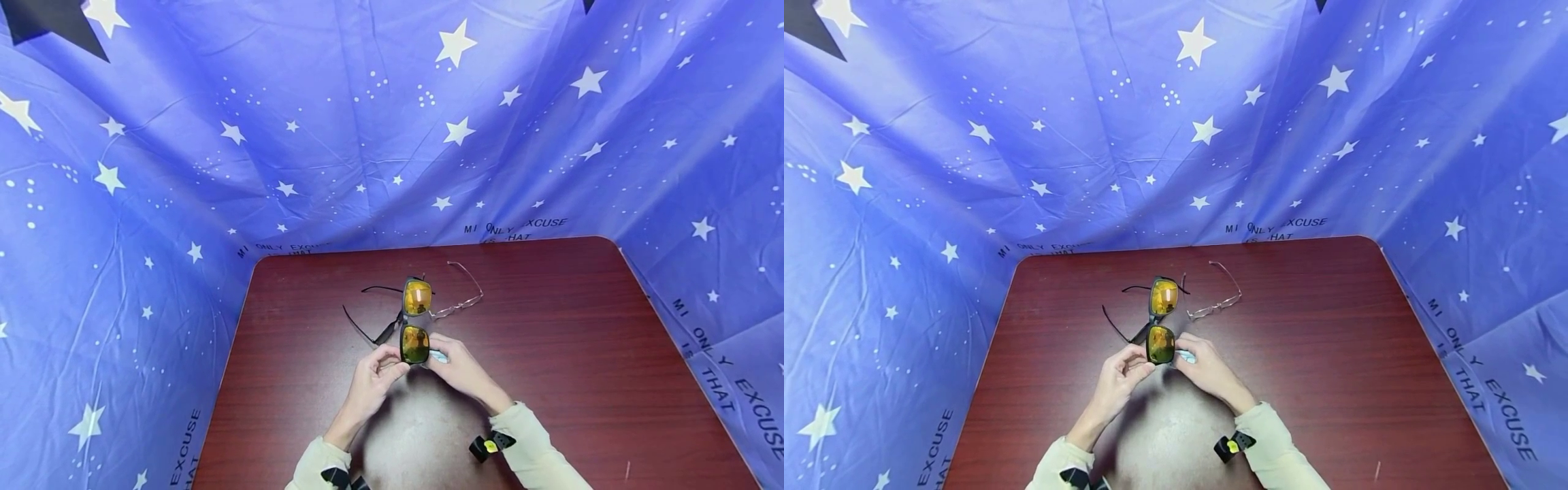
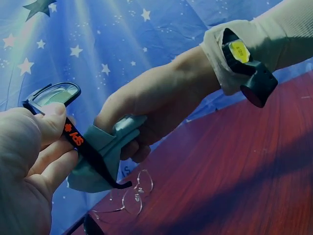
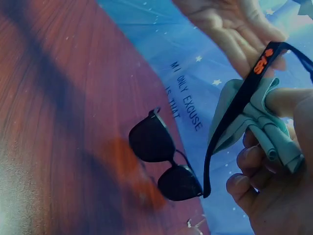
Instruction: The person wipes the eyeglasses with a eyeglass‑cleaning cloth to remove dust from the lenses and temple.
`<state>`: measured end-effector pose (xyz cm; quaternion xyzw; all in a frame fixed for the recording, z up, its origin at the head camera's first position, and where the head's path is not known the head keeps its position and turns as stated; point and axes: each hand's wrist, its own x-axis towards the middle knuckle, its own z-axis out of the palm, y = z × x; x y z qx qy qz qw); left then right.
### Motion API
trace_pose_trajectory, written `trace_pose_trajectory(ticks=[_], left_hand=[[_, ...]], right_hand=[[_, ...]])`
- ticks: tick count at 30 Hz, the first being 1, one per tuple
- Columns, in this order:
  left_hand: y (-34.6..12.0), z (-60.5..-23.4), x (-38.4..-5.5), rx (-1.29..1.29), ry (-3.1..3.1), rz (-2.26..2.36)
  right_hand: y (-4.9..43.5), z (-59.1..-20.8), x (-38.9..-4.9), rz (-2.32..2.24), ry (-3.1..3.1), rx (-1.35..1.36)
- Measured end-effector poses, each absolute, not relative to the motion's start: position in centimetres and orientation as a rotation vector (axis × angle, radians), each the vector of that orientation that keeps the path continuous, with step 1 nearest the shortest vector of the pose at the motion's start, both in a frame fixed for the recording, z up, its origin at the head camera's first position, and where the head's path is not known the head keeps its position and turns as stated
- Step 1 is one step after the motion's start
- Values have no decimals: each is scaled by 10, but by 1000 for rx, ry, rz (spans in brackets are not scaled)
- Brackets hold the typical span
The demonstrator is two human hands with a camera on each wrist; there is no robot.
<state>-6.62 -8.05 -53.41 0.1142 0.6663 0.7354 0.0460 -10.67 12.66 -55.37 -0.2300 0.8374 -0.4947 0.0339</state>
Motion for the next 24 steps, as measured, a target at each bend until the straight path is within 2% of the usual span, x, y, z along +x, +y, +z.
trace_pose_trajectory(ticks=[7,16,24], left_hand=[[-80,-536,-66,351,2047,2228],[-78,-539,-64,361,2051,2221],[-82,-539,-68,305,2053,2234]], right_hand=[[127,-558,-108,-1480,2635,-727],[127,-569,-108,-1296,2771,-587],[127,-561,-106,-1497,2638,-841]])
